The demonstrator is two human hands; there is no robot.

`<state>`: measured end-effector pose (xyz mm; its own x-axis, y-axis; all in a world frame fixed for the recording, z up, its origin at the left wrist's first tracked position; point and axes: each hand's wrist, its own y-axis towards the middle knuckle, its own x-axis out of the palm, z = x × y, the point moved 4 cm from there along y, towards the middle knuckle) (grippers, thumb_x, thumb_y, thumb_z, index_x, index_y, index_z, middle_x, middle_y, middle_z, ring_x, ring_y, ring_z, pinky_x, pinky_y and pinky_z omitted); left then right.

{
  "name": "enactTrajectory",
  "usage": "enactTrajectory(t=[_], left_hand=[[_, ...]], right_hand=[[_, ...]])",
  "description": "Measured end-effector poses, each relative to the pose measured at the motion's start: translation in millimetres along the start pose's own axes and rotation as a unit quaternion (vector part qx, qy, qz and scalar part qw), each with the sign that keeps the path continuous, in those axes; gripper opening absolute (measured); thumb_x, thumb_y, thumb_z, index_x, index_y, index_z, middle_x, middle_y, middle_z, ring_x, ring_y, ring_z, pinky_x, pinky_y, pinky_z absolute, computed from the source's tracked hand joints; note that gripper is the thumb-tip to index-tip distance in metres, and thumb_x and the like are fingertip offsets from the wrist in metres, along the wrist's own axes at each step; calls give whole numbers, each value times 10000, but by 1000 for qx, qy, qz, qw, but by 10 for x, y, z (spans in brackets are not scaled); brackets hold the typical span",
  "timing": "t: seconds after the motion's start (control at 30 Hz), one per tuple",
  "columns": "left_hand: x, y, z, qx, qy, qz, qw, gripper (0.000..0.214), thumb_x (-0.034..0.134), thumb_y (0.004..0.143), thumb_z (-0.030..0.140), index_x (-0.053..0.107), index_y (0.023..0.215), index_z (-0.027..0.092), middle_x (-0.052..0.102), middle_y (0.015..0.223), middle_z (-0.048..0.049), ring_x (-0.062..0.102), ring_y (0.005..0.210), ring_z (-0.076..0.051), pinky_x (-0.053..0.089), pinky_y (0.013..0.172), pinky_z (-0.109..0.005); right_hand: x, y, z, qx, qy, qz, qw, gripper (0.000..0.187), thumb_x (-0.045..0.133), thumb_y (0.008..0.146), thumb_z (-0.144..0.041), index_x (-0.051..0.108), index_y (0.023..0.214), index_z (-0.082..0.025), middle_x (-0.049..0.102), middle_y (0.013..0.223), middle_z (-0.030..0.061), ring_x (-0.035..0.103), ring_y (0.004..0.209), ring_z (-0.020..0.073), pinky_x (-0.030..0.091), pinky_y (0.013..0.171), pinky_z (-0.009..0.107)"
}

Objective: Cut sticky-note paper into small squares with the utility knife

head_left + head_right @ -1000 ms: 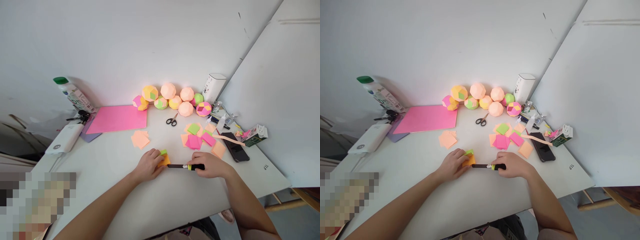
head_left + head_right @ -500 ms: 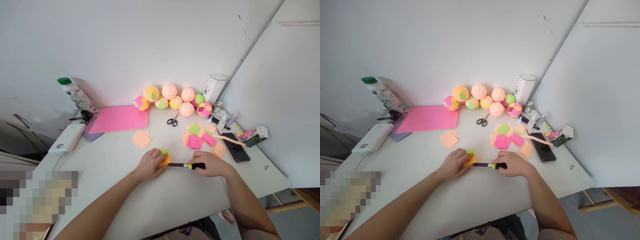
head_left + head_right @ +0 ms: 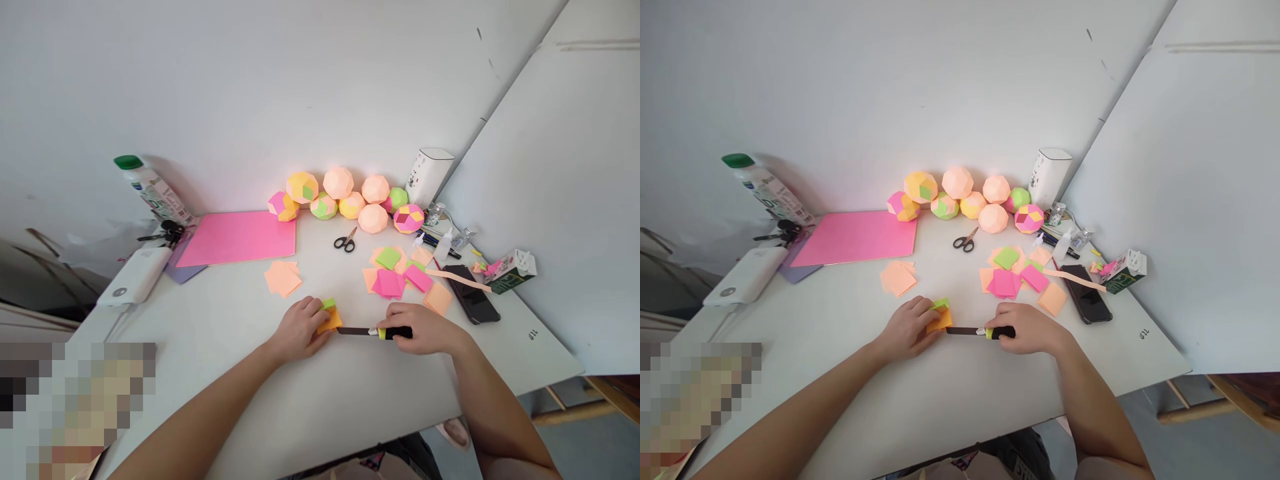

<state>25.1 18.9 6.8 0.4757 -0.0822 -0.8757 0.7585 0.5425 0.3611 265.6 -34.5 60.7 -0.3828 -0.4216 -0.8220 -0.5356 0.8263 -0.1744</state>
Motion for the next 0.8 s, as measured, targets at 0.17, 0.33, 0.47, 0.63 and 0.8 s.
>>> enactTrajectory(t=[0.17,0.33,0.47,0.63,0.8], left_hand=[[-4,3,4,6,1,8,1000,183,461,891,340,549,927,183,535,856,-70,465,738,-195,427,650,-332],[-8,7,3,3,3,6,1000,184,458,886,339,553,934,189,537,860,-70,472,738,-195,428,646,-330],[-6,6,2,2,2,5,1000,182,457,884,336,555,927,189,534,857,-69,469,737,-195,431,650,-333],[1,2,-7,0,0,3,1000,183,454,886,343,555,920,194,533,860,-68,471,741,-196,431,657,-337],[-5,5,0,1,1,0,1000,190,459,882,338,561,920,182,539,862,-74,470,740,-196,436,652,-340]], right_hand=[[-2,-5,7,4,0,3,1000,478,509,722,-91,700,1128,-253,599,910,32,581,747,145,459,680,247],[-7,-8,1,0,-4,3,1000,476,510,719,-89,702,1120,-259,598,912,32,584,753,149,462,692,250],[-13,-12,-5,6,-6,2,1000,473,511,721,-90,702,1119,-262,596,913,30,581,752,147,461,683,247],[-20,-18,-10,7,-4,4,1000,475,510,723,-92,701,1122,-264,595,913,28,577,742,142,458,673,244],[-21,-18,-16,12,-6,1,1000,478,510,716,-86,705,1114,-266,595,899,26,580,741,143,455,661,239]])
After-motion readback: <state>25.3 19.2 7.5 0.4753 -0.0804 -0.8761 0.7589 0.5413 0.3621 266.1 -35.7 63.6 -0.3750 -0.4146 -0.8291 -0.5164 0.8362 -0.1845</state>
